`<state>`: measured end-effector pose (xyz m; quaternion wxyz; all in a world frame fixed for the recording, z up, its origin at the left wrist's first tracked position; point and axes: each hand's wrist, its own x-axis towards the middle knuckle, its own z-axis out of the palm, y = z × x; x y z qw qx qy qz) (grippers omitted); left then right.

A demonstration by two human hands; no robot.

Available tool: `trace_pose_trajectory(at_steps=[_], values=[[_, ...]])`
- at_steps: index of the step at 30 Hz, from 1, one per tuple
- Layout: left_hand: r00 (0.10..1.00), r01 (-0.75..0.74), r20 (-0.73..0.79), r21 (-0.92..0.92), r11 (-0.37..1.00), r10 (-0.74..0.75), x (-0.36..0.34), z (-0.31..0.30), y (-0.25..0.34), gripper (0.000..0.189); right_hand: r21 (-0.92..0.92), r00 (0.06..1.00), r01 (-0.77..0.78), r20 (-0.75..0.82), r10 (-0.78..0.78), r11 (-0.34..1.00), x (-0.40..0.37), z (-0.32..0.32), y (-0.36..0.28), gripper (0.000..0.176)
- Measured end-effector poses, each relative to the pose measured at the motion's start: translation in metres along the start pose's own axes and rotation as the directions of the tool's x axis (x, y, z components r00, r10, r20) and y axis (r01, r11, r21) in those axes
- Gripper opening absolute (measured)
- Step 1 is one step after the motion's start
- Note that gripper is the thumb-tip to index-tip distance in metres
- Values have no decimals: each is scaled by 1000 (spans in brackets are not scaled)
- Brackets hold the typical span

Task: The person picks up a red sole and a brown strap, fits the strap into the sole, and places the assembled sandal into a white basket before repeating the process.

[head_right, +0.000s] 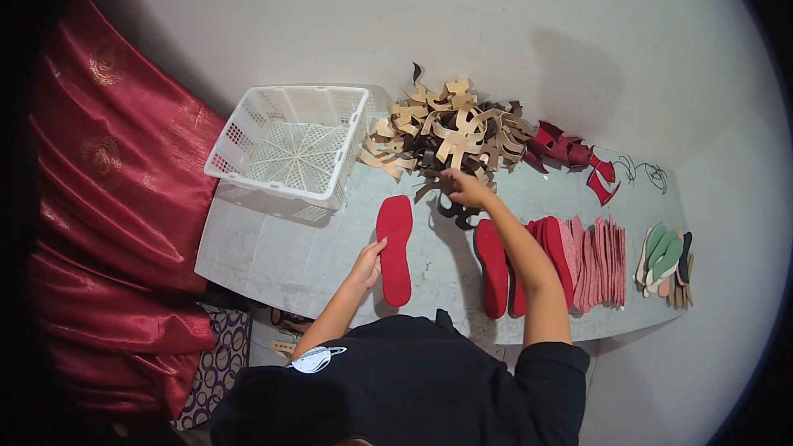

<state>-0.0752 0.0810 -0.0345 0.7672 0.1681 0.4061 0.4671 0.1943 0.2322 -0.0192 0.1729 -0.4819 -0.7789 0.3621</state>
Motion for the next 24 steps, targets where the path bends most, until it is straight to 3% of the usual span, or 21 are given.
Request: trace_pose_trajectory(at_steps=[2, 3, 5, 9, 11, 13, 15, 16, 18, 21, 24], values=[[1000, 24, 16, -6, 1000, -24, 0, 1, -2, 26, 321, 995, 21, -102, 13, 947, -17, -22, -26, 50], [998, 52, 36, -12, 999, -51, 1, 4, -2, 27, 363, 992, 25, -127, 22, 931, -21, -29, -25, 41], [996, 67, 65, -16, 998, -66, 0, 8, -4, 28, 559, 973, -128, -90, 214, 819, -38, -38, -24, 34], [987, 95, 128, -5, 995, -93, 1, 13, -8, 31, 734, 932, -34, -222, 287, 678, -65, -26, -37, 33], [979, 125, 157, 14, 992, -126, 4, 12, -13, 32, 828, 879, -23, -250, 407, 560, -71, -14, -54, 39], [970, 154, 184, 36, 987, -158, 5, 14, -15, 33, 829, 887, 32, -281, 366, 558, -68, -2, -66, 41], [908, 285, 312, 27, 958, -279, 5, 16, -17, 36, 679, 900, 118, -382, 212, 725, -64, 9, -86, 43], [907, 292, 309, 29, 956, -286, 4, 17, -18, 36, 637, 908, 55, -352, 226, 769, -60, 13, -94, 45], [864, 369, 353, 39, 928, -358, 3, 20, -19, 39, 660, 928, 146, -350, 130, 737, -60, 22, -114, 45], [853, 351, 413, 2, 936, -321, -1, 26, -15, 42, 660, 912, 316, -408, -28, 682, -64, 35, -129, 46], [890, 296, 367, -10, 955, -272, -4, 26, -8, 43, 685, 899, 346, -437, -19, 641, -83, 54, -126, 44]])
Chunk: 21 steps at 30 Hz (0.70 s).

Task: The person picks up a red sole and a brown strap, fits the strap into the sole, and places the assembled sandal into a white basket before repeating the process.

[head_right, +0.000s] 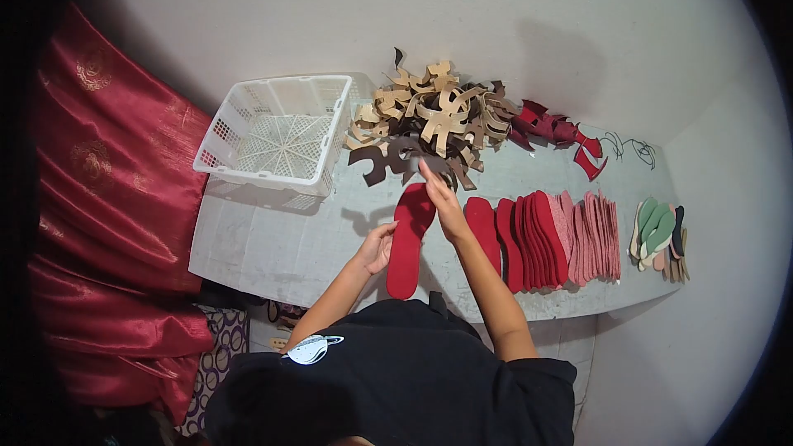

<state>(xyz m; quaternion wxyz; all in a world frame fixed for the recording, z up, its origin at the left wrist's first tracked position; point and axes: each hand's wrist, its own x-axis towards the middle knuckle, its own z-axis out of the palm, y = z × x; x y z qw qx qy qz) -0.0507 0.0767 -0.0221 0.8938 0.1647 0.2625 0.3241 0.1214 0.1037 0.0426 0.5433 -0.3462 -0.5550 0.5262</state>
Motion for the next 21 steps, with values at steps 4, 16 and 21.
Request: trace_pose_trajectory(at_steps=[4, 16, 21], values=[[994, -100, -53, -20, 995, 98, -15, 19, 12, 45, -79, 994, -73, -91, 66, 994, -51, -12, 40, 45], [987, -156, -26, 30, 987, 157, -37, 50, 8, 42, 110, 976, -111, -176, 129, 988, -95, 5, 22, 51], [974, -206, -75, 77, 975, 212, -40, 53, 6, 39, -2, 984, -68, -167, 67, 998, -100, 7, 20, 49]])
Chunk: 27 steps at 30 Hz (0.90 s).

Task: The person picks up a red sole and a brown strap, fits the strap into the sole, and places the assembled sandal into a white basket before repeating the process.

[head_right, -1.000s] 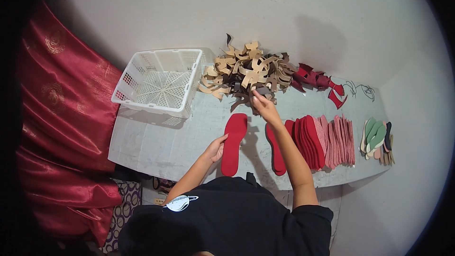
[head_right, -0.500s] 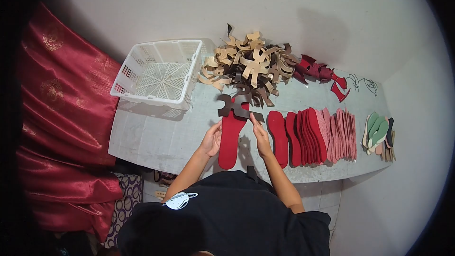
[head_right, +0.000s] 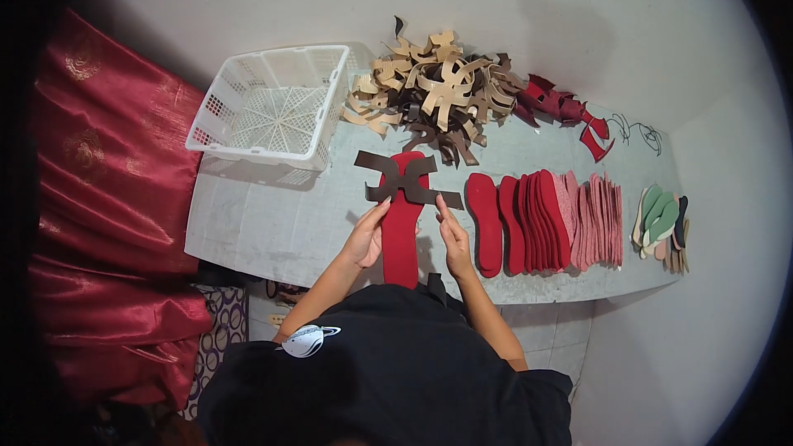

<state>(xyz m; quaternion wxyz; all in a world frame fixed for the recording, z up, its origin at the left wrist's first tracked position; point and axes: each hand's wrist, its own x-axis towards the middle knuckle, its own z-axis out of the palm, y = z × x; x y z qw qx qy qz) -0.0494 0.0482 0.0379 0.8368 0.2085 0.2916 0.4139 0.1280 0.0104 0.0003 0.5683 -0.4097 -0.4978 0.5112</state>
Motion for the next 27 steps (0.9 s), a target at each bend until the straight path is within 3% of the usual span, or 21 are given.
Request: trace_pose_trajectory(at_steps=[8, 17, 22, 27], values=[[999, 40, 26, -64, 997, -39, -5, 10, 5, 36, -183, 998, 58, 27, -54, 981, -6, -3, -3, 46], [995, 87, 57, -35, 996, -85, 2, 9, 17, 64, -233, 995, 100, 45, -92, 967, -4, -4, -4, 45], [983, 182, -23, 127, 975, -180, 10, -3, 20, 80, -270, 994, 113, 37, -106, 956, -4, -2, -10, 44], [990, 126, -78, 182, 975, -113, 15, -1, 19, 80, -305, 991, 137, 43, -130, 943, -3, -3, -14, 43]])
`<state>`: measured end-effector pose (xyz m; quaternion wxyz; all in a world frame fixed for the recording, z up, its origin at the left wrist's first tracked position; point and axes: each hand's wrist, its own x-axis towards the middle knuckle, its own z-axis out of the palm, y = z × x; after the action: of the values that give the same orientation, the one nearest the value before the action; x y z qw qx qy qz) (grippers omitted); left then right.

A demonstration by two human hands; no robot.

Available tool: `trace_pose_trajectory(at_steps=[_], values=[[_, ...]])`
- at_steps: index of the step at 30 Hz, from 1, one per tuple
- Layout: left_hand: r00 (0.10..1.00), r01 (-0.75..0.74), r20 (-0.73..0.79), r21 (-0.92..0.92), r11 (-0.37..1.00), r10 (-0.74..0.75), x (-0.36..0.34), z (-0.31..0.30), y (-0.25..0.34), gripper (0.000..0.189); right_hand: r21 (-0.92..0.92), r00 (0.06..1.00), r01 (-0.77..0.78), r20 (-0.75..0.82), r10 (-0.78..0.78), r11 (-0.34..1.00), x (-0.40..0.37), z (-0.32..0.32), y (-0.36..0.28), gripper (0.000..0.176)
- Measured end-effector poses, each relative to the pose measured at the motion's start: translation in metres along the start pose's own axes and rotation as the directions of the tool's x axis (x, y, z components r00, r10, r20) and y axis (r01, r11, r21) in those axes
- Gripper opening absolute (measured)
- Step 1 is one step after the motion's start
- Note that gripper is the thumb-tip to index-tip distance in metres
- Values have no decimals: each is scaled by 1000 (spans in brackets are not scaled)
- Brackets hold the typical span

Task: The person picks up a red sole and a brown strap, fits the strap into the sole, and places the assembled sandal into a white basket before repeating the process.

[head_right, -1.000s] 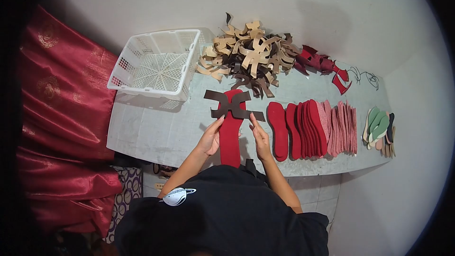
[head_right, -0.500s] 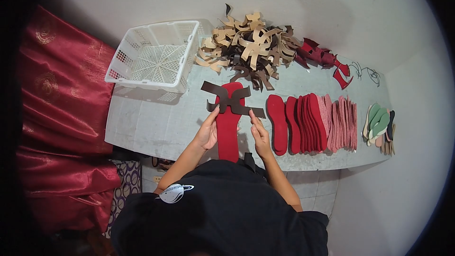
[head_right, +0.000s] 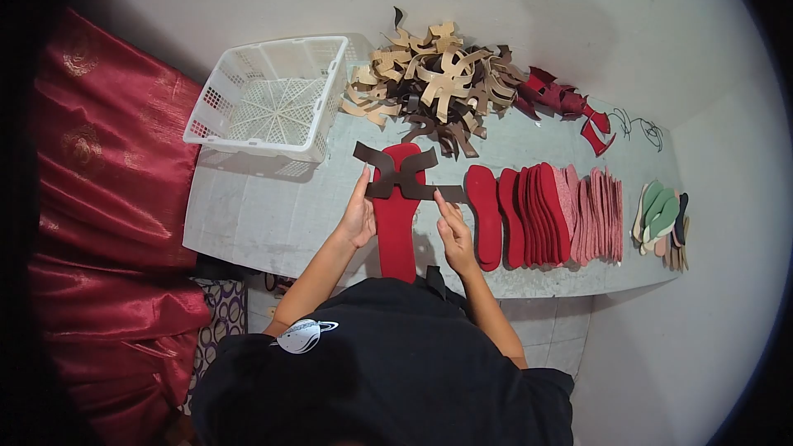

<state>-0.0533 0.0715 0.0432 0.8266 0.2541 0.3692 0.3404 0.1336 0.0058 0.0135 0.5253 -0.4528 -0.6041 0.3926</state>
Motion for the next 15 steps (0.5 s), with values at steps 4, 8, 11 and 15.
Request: trace_pose_trajectory(at_steps=[4, 8, 11, 15], values=[[999, 18, -26, 22, 1000, -18, -2, 3, -5, 78, -29, 1000, 0, -10, 0, 1000, 1, -2, -4, 43], [1000, -10, -18, -19, 1000, 10, -2, 1, -10, 76, 6, 1000, -15, -14, 15, 1000, -2, 1, 0, 43], [1000, 10, 21, -46, 999, -9, -3, -1, -11, 75, 11, 999, -36, -17, 37, 999, -2, 2, 1, 43], [1000, 11, -4, -63, 998, -11, -5, 0, -12, 74, 26, 999, -32, -29, 33, 999, -4, 3, 5, 42]])
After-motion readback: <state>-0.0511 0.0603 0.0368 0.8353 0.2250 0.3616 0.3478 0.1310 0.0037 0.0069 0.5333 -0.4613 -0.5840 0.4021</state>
